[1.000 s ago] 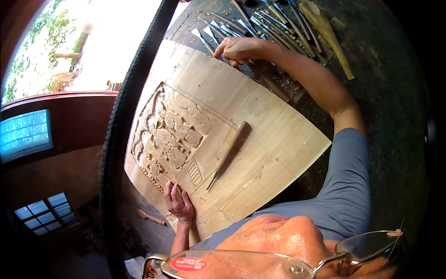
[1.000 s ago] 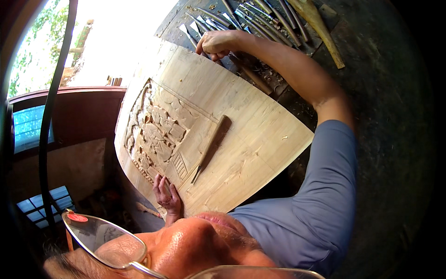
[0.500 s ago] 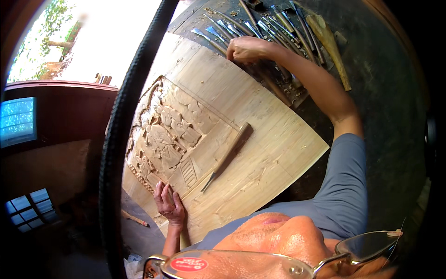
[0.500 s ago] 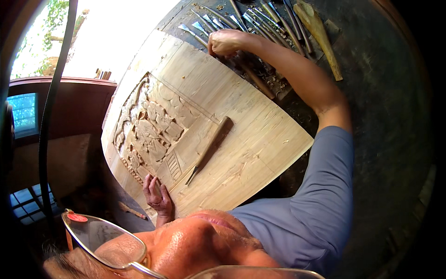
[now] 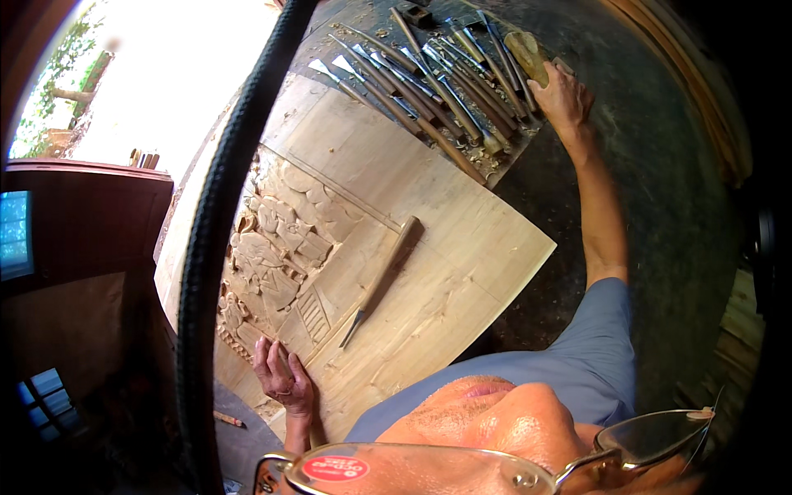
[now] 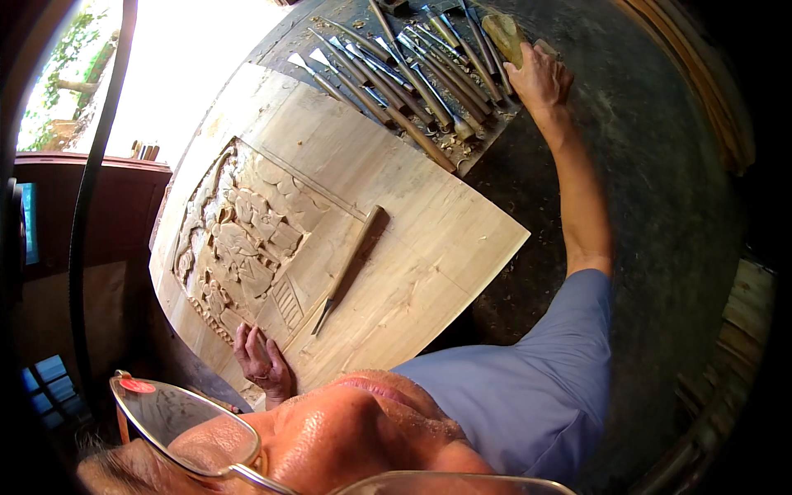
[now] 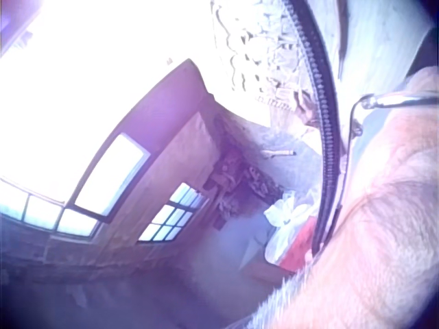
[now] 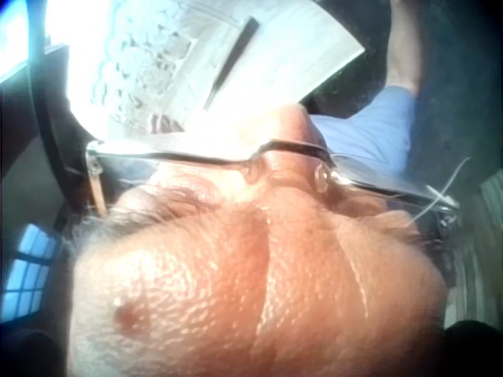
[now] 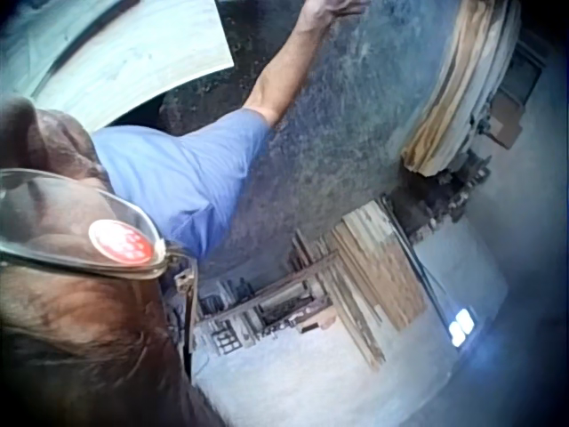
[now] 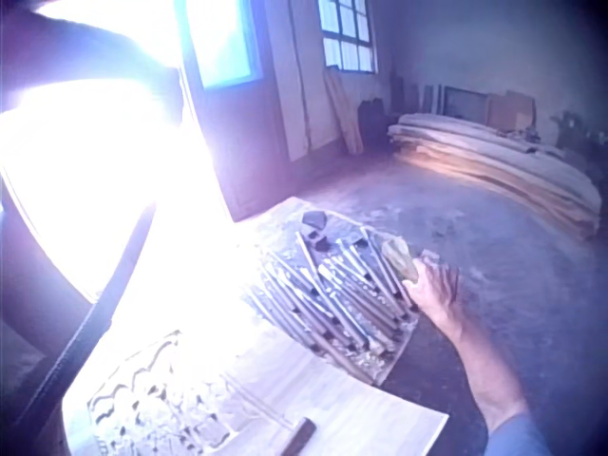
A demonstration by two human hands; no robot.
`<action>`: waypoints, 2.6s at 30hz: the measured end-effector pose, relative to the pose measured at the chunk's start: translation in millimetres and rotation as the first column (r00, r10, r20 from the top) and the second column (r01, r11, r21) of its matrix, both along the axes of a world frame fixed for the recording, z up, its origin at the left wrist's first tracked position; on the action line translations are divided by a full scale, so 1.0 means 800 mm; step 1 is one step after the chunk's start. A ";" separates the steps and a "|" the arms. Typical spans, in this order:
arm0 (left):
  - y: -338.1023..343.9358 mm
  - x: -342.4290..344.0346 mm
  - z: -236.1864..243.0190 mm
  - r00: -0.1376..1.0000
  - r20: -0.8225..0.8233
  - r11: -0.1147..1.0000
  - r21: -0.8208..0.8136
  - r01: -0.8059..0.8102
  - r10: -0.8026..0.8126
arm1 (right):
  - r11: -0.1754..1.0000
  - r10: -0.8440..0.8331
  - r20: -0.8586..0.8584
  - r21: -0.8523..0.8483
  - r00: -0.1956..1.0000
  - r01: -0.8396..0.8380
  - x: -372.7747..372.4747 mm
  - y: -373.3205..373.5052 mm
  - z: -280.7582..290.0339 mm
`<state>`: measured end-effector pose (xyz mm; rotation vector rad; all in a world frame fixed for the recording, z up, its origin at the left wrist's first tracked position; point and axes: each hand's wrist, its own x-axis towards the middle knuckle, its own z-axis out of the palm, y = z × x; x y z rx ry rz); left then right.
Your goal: The person carves a scene into a wooden board using a chisel and a mallet, striking the chisel and pushing it by hand to remove material from the surface.
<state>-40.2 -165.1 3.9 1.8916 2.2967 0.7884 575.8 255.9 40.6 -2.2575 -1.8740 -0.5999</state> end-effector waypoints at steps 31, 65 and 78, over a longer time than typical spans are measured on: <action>0.006 0.007 0.008 1.000 -0.020 1.000 -0.020 -0.011 0.011 | 0.979 0.195 -0.286 0.112 0.938 -0.169 -0.044 0.076 -0.012; 0.012 0.001 0.006 0.999 -0.031 1.000 -0.002 0.015 -0.015 | 0.863 0.464 0.218 0.109 0.859 -0.494 -0.050 0.175 0.073; 0.005 -0.025 0.007 0.999 -0.016 0.999 -0.030 0.034 -0.034 | 0.821 0.566 0.283 -0.106 0.774 -0.561 -0.108 0.207 0.089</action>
